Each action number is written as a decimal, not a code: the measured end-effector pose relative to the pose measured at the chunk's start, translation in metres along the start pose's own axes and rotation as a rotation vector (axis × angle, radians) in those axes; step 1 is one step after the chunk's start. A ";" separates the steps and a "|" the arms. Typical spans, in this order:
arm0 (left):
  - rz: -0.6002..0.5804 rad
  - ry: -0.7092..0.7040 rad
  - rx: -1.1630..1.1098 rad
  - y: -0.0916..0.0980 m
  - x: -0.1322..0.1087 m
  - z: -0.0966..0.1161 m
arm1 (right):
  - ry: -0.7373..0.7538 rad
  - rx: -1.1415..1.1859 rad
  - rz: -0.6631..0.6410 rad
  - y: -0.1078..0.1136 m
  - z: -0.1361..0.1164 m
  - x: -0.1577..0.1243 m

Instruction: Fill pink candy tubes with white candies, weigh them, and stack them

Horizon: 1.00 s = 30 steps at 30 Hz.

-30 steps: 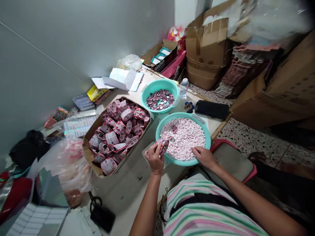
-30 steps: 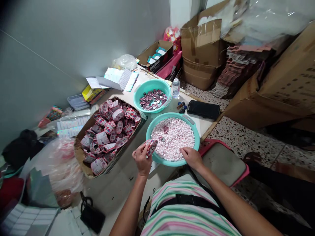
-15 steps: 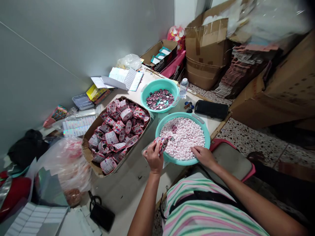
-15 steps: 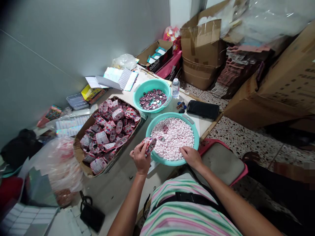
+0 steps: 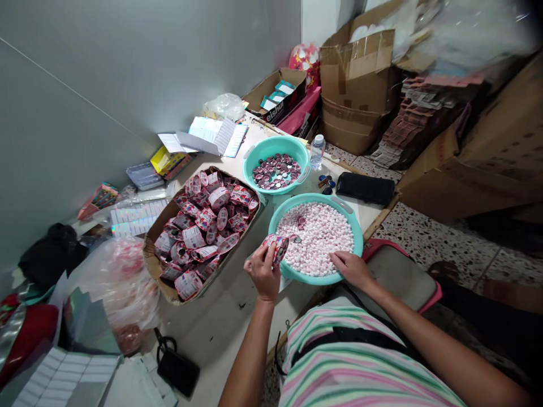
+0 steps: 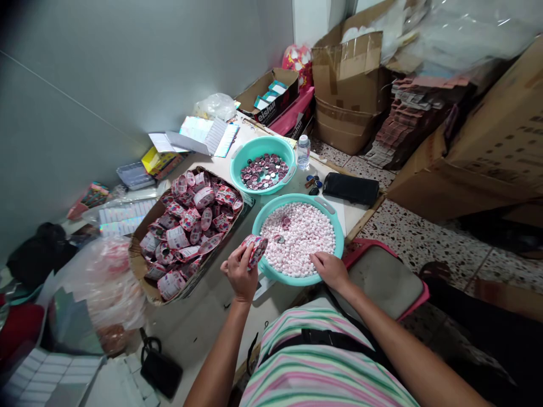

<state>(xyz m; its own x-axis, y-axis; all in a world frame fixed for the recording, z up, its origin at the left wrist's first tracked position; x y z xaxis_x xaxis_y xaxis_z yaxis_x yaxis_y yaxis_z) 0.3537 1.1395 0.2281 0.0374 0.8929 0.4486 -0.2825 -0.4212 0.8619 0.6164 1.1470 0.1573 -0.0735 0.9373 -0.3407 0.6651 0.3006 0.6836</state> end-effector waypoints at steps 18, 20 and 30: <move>-0.006 0.083 -0.101 -0.005 -0.007 0.003 | 0.020 0.018 -0.013 0.002 -0.003 -0.001; 0.010 0.140 -0.171 -0.006 -0.007 0.004 | 0.022 0.018 -0.015 0.003 -0.003 -0.002; 0.140 0.750 -0.339 -0.008 -0.058 -0.066 | 0.050 0.006 -0.029 0.006 -0.005 -0.004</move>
Point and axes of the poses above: each hand's wrist, its own x-axis towards the middle knuckle, its own y-axis out of the back of the hand, z = x × y, the point moved 1 cm from there along x, towards the middle knuckle, and after that the axes turned 7 degrees about -y, right-handed, at the moved point
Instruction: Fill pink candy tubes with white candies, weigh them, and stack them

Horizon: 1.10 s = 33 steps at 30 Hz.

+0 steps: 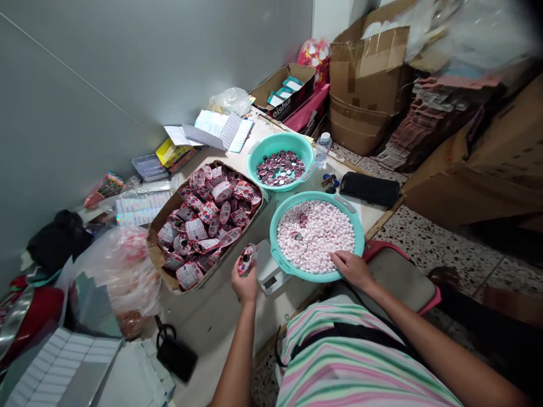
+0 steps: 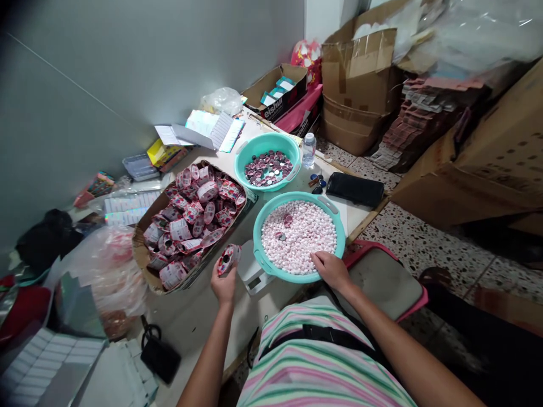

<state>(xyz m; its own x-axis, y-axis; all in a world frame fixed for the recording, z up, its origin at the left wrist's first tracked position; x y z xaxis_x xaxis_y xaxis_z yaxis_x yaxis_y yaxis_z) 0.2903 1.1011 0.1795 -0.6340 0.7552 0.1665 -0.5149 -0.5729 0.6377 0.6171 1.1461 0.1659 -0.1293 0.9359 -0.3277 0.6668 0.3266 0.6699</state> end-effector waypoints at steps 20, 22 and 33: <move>-0.154 0.024 0.054 -0.029 -0.020 -0.054 | -0.010 0.019 -0.019 -0.001 0.005 -0.002; -0.110 0.021 0.075 -0.018 -0.030 -0.059 | -0.017 0.019 -0.016 0.000 0.003 -0.002; 0.209 0.414 0.417 0.049 -0.131 -0.127 | -0.073 0.055 0.041 0.003 0.000 0.004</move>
Point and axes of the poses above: each hand's wrist, its own x-axis towards the middle knuckle, its own y-axis out of the back of the hand, z = x × y, the point moved 1 cm from there along x, towards the middle knuckle, and after that the axes turned 7 degrees about -y, right-handed, at the moved point
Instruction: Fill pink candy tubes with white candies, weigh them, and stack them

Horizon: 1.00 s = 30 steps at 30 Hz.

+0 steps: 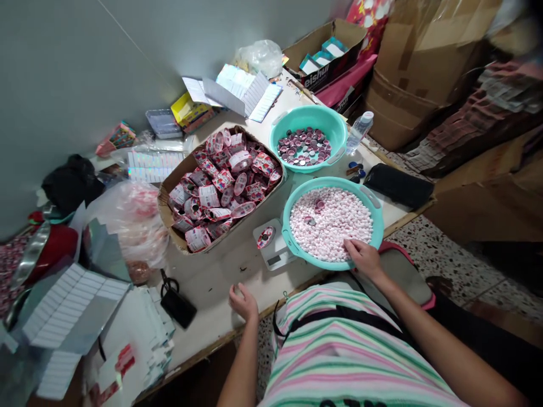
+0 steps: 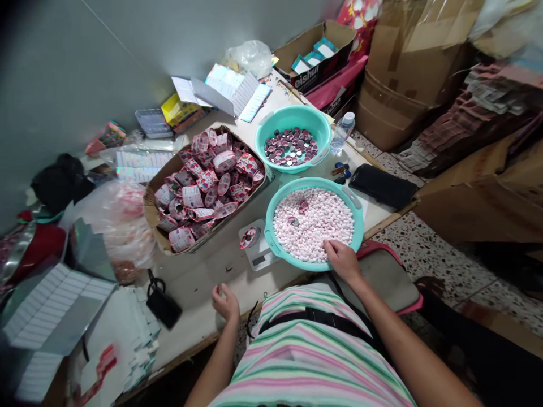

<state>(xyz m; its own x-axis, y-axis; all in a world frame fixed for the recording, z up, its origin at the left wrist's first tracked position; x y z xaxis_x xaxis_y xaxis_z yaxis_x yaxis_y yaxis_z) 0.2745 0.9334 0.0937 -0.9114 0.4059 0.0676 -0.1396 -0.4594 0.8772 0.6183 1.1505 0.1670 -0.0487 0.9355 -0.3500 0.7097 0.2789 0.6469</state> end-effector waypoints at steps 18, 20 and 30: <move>-0.323 0.065 0.365 -0.005 -0.020 -0.009 | 0.065 -0.032 -0.104 -0.009 -0.008 0.009; -0.344 0.063 0.399 -0.003 -0.020 -0.009 | 0.099 -0.044 -0.091 -0.011 -0.011 0.011; -0.418 0.039 0.466 0.002 -0.017 -0.003 | 0.281 -0.075 -0.048 -0.025 -0.046 0.064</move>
Point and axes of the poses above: each hand's wrist, its own x-axis towards the middle knuckle, its own y-axis out of the back of the hand, z = x × y, the point moved 1 cm from there along x, towards the middle knuckle, and after that the axes turned 7 degrees about -y, right-handed, at the moved point
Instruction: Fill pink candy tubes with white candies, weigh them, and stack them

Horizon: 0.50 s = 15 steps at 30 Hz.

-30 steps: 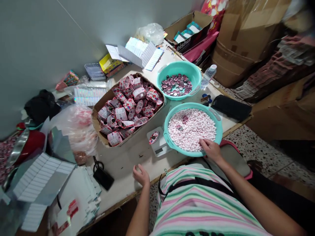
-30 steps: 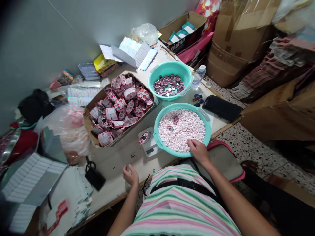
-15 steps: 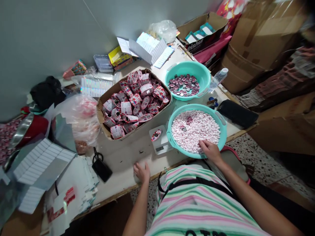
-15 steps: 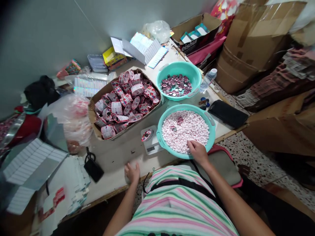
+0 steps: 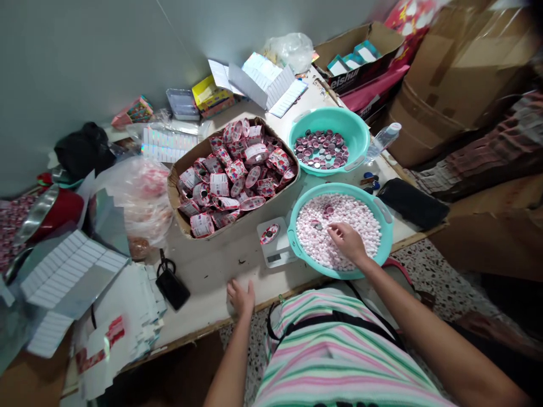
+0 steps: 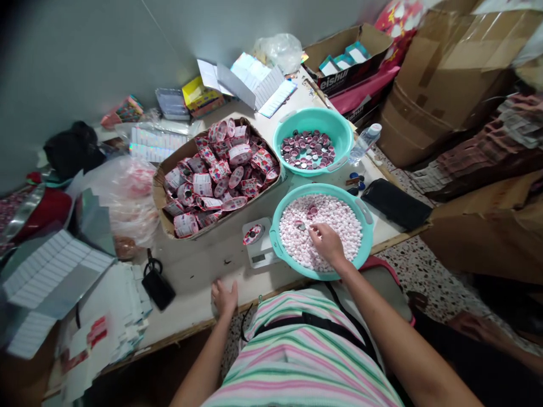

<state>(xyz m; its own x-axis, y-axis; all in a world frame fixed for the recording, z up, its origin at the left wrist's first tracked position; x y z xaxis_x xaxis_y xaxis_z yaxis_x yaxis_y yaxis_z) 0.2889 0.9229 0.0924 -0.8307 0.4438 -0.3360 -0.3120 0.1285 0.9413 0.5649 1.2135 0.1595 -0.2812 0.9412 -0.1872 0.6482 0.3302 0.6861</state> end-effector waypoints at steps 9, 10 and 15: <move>-0.027 -0.014 -0.020 0.003 -0.001 -0.010 | 0.252 -0.272 -0.087 -0.030 -0.015 0.046; -0.029 -0.016 -0.024 0.003 -0.001 -0.011 | 0.257 -0.277 -0.104 -0.032 -0.014 0.046; -0.032 -0.030 -0.044 0.001 -0.002 -0.015 | 0.252 -0.255 -0.113 -0.037 -0.009 0.045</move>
<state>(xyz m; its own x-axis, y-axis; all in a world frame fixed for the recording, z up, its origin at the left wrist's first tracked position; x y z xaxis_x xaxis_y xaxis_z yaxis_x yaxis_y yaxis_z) 0.2831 0.9084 0.0932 -0.8061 0.4666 -0.3638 -0.3584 0.1043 0.9277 0.5220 1.2435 0.1319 -0.5264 0.8425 -0.1146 0.4150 0.3722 0.8302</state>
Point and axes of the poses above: each hand's wrist, its own x-axis towards the middle knuckle, its own y-axis out of the back of the hand, z = x × y, the point moved 1 cm from there along x, towards the middle knuckle, and after that the axes turned 7 degrees about -y, right-handed, at the moved point
